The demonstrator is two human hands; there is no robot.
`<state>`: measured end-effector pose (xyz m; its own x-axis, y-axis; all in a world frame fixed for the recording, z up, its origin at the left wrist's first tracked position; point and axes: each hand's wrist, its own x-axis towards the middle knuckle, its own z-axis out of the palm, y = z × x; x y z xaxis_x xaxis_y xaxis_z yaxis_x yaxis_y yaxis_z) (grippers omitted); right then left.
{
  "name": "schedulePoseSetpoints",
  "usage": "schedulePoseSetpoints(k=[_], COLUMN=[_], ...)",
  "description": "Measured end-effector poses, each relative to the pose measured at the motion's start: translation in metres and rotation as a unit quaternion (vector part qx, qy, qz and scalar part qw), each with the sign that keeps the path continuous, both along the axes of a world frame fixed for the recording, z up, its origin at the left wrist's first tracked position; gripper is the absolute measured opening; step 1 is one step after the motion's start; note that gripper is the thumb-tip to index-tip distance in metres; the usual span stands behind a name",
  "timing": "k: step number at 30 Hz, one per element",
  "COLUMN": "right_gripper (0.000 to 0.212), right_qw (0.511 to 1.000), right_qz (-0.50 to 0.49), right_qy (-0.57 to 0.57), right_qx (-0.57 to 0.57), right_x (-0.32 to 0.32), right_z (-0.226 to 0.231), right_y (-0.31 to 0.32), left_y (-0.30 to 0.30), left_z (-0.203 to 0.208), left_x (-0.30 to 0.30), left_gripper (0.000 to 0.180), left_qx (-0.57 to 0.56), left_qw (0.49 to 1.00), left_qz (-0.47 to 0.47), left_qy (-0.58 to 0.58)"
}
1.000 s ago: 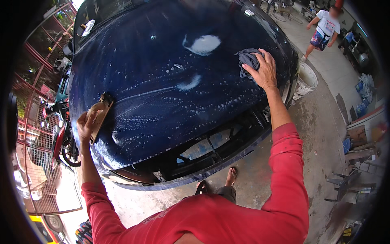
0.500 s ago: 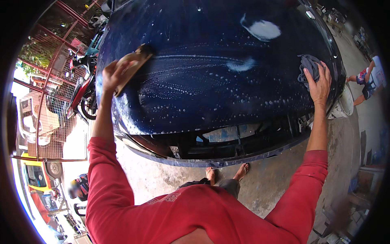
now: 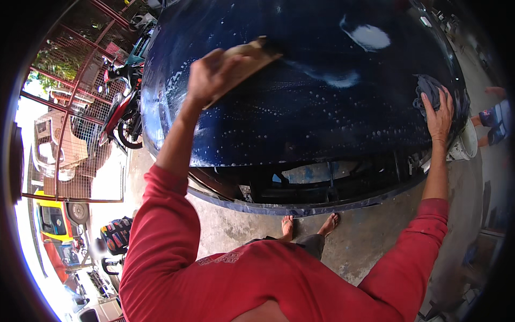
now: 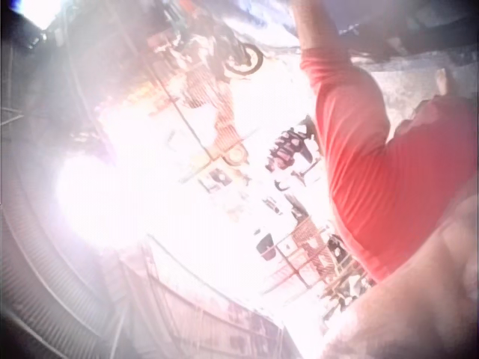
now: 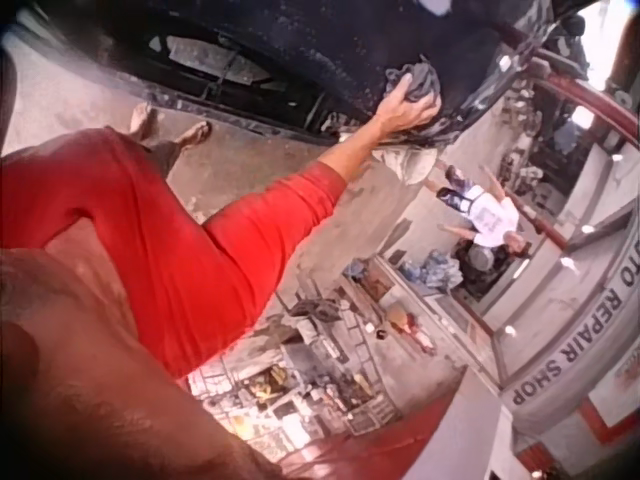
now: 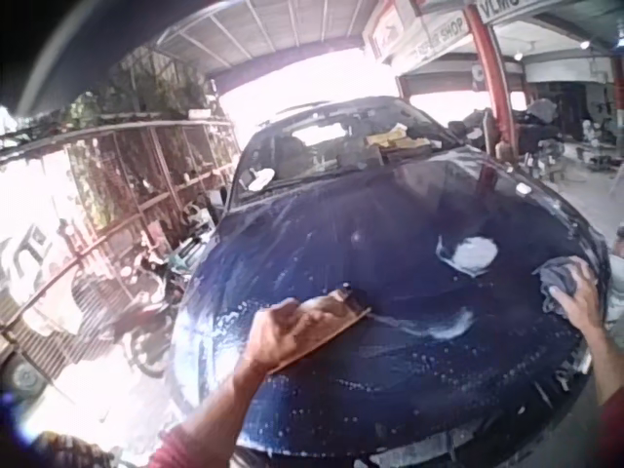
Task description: The person scrubs the hood of a dark blue car using a wooden sanding block and a dark cloth. They repeatedly apply a soapy liquid from a bucket, scrub the surface, and wipe away residue.
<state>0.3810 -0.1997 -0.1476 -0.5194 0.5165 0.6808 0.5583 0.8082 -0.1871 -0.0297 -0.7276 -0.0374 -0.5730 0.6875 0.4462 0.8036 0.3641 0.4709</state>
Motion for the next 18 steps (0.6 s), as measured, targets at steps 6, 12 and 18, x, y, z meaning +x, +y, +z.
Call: schedulePoseSetpoints(k=[6, 12, 18], right_gripper=[0.063, 0.066, 0.063], right_qw=[0.999, 1.000, 0.999], right_qz=[-0.004, 0.003, -0.034], right_qy=[0.002, 0.007, 0.019], right_qx=[0.033, -0.002, 0.014], right_x=[-0.005, -0.001, 0.007], right_z=[-0.003, 0.001, -0.003], right_y=[0.000, -0.006, -0.017], left_y=[-0.061, 0.192, -0.059], left_z=[0.013, -0.014, -0.001], left_x=[-0.035, 0.118, -0.028], left_gripper=[0.038, 0.059, 0.047], left_qx=[-0.077, -0.037, 0.063], left_qw=[0.940, 0.994, 0.995], left_qz=[0.011, -0.075, 0.073], left_qy=[0.332, 0.075, -0.039])
